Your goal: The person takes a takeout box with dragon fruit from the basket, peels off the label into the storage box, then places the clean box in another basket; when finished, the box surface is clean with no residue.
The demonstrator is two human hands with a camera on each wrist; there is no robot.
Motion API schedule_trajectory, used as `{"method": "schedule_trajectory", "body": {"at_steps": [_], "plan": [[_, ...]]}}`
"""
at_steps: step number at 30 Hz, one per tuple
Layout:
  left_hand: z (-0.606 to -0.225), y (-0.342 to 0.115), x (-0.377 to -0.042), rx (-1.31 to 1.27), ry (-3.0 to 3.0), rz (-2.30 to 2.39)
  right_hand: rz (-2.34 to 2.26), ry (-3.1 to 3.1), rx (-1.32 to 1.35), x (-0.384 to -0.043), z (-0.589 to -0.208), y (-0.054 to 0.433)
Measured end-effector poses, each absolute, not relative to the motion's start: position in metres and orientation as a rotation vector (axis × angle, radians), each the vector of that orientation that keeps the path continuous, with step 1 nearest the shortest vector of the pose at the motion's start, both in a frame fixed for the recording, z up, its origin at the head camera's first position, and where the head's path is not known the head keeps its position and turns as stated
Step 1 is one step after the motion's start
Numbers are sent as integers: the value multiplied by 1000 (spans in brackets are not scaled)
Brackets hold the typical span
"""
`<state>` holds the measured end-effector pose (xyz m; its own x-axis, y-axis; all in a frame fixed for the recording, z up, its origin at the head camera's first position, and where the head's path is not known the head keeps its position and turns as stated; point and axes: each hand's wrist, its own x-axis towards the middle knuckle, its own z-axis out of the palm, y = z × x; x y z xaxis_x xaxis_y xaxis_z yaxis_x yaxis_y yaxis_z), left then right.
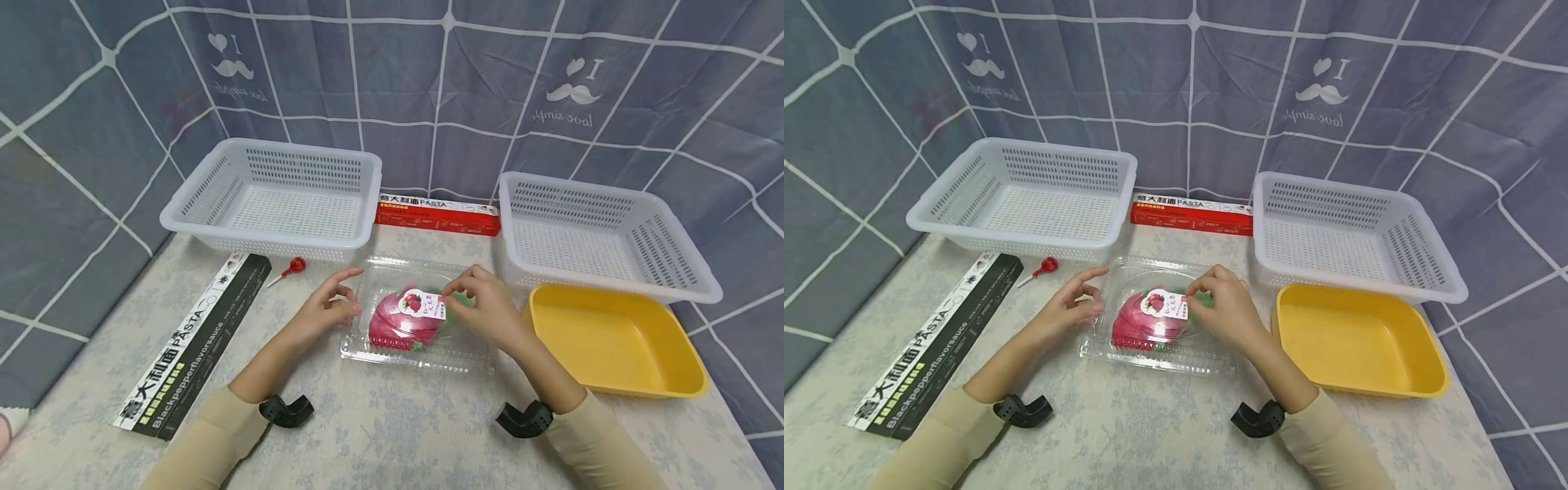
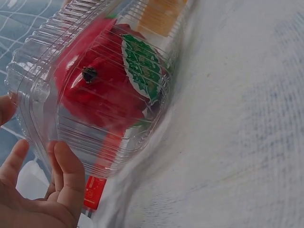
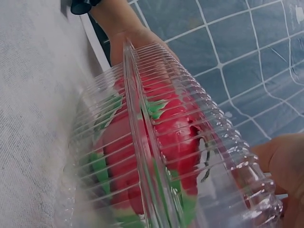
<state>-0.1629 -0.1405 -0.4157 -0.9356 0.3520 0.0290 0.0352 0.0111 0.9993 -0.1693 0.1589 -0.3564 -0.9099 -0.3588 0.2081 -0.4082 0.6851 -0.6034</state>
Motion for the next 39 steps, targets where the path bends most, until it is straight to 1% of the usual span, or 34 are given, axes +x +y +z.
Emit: {"method": "schedule_trajectory", "body": {"at_steps": [18,29,39], "plan": [[-419,-140,-163,395,1981,2077,1067,-2915,520,-171,-352,150],[-420,-140,-162,388,1979,2075,1118,-2884,504,-166,-348,145],[-420,-140,-162,379,1967,2081,994,-2876,446,-165,-347,142]]}}
